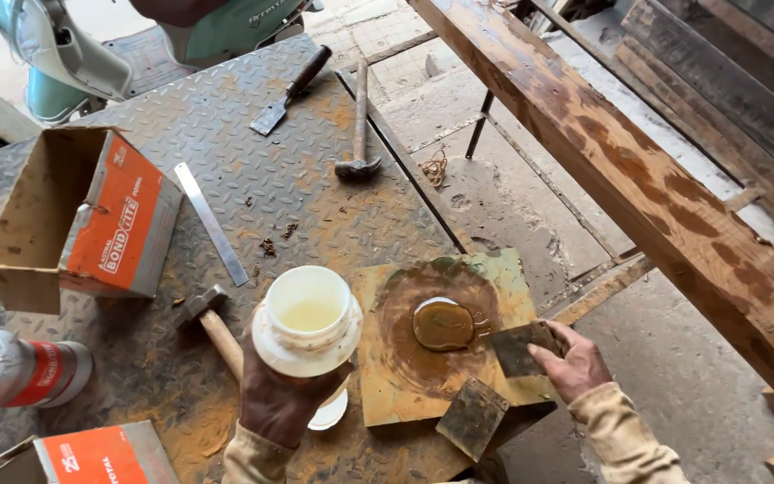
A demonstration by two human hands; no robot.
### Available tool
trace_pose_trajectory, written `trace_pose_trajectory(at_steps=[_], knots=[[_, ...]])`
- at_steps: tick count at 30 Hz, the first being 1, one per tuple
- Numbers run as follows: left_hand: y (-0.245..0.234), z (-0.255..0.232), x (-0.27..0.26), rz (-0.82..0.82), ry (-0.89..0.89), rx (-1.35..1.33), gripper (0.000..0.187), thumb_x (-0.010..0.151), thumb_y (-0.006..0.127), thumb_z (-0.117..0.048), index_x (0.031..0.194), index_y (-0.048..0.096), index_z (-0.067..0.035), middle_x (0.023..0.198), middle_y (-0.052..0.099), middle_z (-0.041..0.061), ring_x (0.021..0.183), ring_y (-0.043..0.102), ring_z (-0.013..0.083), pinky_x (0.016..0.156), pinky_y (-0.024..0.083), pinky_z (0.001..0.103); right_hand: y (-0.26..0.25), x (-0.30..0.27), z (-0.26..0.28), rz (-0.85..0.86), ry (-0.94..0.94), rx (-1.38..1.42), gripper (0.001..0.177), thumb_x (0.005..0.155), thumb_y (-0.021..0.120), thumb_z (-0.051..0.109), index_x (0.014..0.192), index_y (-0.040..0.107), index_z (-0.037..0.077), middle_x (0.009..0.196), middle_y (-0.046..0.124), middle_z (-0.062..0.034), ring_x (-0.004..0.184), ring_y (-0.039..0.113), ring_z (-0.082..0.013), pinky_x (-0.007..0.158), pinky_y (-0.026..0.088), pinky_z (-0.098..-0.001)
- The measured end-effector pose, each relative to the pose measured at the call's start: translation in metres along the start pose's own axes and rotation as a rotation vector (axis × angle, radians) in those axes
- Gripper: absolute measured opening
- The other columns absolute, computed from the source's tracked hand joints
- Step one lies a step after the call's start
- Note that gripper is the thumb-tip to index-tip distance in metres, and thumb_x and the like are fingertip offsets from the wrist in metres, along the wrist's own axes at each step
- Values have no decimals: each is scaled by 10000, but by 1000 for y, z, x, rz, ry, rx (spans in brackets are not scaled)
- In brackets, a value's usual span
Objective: Apply adhesive to a small wooden block using a spreader tool and bond it to a larger wooden beam.
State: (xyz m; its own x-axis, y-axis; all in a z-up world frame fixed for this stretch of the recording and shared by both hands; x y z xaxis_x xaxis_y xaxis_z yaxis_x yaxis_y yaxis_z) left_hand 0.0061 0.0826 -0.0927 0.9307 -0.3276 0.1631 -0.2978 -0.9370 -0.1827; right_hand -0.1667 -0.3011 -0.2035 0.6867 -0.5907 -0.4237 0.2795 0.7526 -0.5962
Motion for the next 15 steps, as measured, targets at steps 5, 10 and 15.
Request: trace_pose_trajectory(at_steps=[5, 10, 15], knots=[[-29, -7, -23, -219, -13, 157, 1121, 587, 957, -151, 1463, 267, -26, 1365, 571, 136, 1247, 618, 243, 1048, 521, 385, 12, 12, -12, -218, -84, -564, 624, 796, 815, 375, 1348, 639, 145, 1217, 728, -134, 1032, 718, -308, 904, 587, -471], [-58, -12, -62, -399, -37, 240, 1120, 569, 972, -136, 1451, 288, -39, 1342, 575, 130, 1233, 613, 234, 1027, 521, 384, 52, -25, 70, -422, -523, -614, 564, 797, 779, 409, 1242, 686, 77, 1254, 727, -160, 1129, 701, -342, 963, 549, -497], [-69, -8, -88, -422, -45, 29, 1120, 591, 963, -123, 1474, 277, -56, 1367, 566, 129, 1251, 611, 227, 1026, 549, 379, 170, -89, 170, 312, -848, -633, 761, 820, 733, 562, 1390, 552, 91, 1352, 634, -166, 1227, 597, -341, 1040, 464, -455]])
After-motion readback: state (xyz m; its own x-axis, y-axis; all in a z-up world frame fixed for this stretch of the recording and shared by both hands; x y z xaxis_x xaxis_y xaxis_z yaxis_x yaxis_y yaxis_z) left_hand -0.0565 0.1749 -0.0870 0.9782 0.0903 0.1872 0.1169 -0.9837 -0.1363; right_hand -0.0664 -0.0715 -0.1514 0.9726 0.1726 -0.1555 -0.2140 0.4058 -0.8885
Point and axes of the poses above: each hand's wrist, its own x-axis towards the middle knuckle, its own y-axis out of the palm, z = x × y, the point moved 4 cm from there along x, towards the middle knuckle
